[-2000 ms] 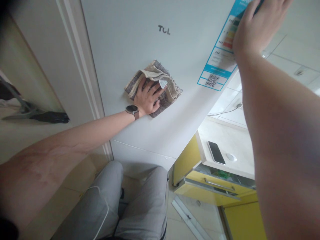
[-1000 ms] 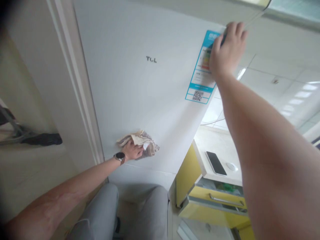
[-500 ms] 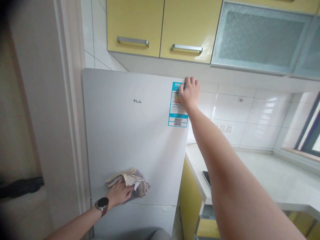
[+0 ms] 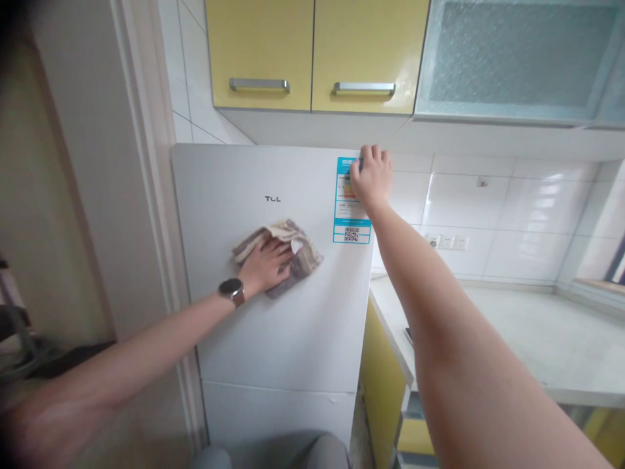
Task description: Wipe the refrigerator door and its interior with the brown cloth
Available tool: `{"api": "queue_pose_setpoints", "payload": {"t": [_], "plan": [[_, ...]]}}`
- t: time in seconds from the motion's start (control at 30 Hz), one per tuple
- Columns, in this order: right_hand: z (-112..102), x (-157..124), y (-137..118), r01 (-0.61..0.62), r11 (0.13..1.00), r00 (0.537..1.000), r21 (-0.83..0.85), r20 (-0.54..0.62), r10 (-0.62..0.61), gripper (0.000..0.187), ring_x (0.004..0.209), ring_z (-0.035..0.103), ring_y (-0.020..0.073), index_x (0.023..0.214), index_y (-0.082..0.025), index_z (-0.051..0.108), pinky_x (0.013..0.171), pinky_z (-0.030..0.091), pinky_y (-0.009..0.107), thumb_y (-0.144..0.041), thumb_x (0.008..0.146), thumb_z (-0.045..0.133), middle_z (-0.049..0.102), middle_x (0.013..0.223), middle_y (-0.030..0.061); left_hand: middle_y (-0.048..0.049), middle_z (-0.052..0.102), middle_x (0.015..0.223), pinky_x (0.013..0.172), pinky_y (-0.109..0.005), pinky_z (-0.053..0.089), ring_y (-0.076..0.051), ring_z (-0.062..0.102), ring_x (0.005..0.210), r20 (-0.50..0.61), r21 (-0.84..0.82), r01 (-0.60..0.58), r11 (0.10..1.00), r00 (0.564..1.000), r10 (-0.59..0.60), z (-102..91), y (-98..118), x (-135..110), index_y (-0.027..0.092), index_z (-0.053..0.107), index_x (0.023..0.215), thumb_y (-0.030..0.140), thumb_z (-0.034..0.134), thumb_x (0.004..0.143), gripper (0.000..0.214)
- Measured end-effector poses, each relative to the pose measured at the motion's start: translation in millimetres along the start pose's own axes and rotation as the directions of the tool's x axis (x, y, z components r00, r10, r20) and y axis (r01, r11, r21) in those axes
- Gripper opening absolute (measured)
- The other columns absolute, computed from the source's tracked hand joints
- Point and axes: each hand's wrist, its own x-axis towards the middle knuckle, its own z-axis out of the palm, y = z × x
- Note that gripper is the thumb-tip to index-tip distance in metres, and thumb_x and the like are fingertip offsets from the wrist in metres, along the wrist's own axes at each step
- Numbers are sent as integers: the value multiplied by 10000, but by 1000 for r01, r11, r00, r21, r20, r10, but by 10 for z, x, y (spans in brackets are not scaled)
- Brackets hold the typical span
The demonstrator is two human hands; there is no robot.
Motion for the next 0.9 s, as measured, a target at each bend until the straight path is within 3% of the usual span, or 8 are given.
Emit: {"api": "queue_pose_setpoints", "payload": {"t": [0.17,0.23,0.27,0.37,0.47,0.6,0.9], "plan": [[-47,27,-26,-57,998,997,37,54,55,354,1231,390,330,1156,-286,523,1048,320,559,-483,1073,240,556,1301,141,-25,450,1648,1332,-551,123,-308,302,1575,-190,-23,181,983,965,-182,-716,-362,1121,311,411,1632,320,537,972,672],[-52,41,-40,-76,997,996,20,56,75,290,1230,389,326,1161,-291,515,1051,309,551,-430,1056,283,545,1335,140,10,365,1697,1348,-489,91,-247,237,1600,-249,6,201,980,949,-194,-936,-538,1500,315,367,1645,300,540,980,688],[-56,44,-48,-84,996,995,10,53,83,270,1226,394,326,1162,-294,514,1047,309,549,-409,1047,298,544,1345,138,-14,337,1710,1346,-492,82,-239,235,1596,-271,32,213,976,942,-197,-1026,-626,1660,259,347,1653,296,528,997,681],[-93,33,-83,-93,996,994,6,59,92,236,1219,405,328,1143,-325,513,1027,314,556,-395,1033,317,577,1306,118,-113,569,1502,1263,-572,249,-241,438,1421,-243,6,384,923,896,-371,-1182,-817,1955,112,523,1472,338,419,1081,463],[-153,7,-135,-102,994,992,27,71,100,193,1228,398,326,1096,-375,516,1009,322,560,-418,1019,344,623,1190,90,-132,627,1363,1214,-583,293,-244,488,1286,-298,22,421,907,869,-396,-1142,-864,1947,83,575,1335,325,402,1093,384],[-203,-6,-188,-135,989,987,59,99,129,148,1249,378,321,1058,-413,513,986,338,557,-441,999,380,638,1094,71,-121,545,1450,1288,-530,164,-256,406,1354,-439,57,397,916,834,-334,-970,-836,1740,115,513,1434,314,477,1048,435],[-170,4,-152,-109,994,993,23,43,108,147,1230,401,287,1035,-402,479,1030,351,514,-335,969,366,562,1326,40,-74,439,1615,1327,-522,92,-288,302,1521,-475,-43,415,909,791,-384,-838,-782,1543,151,420,1599,320,523,1000,631]]}}
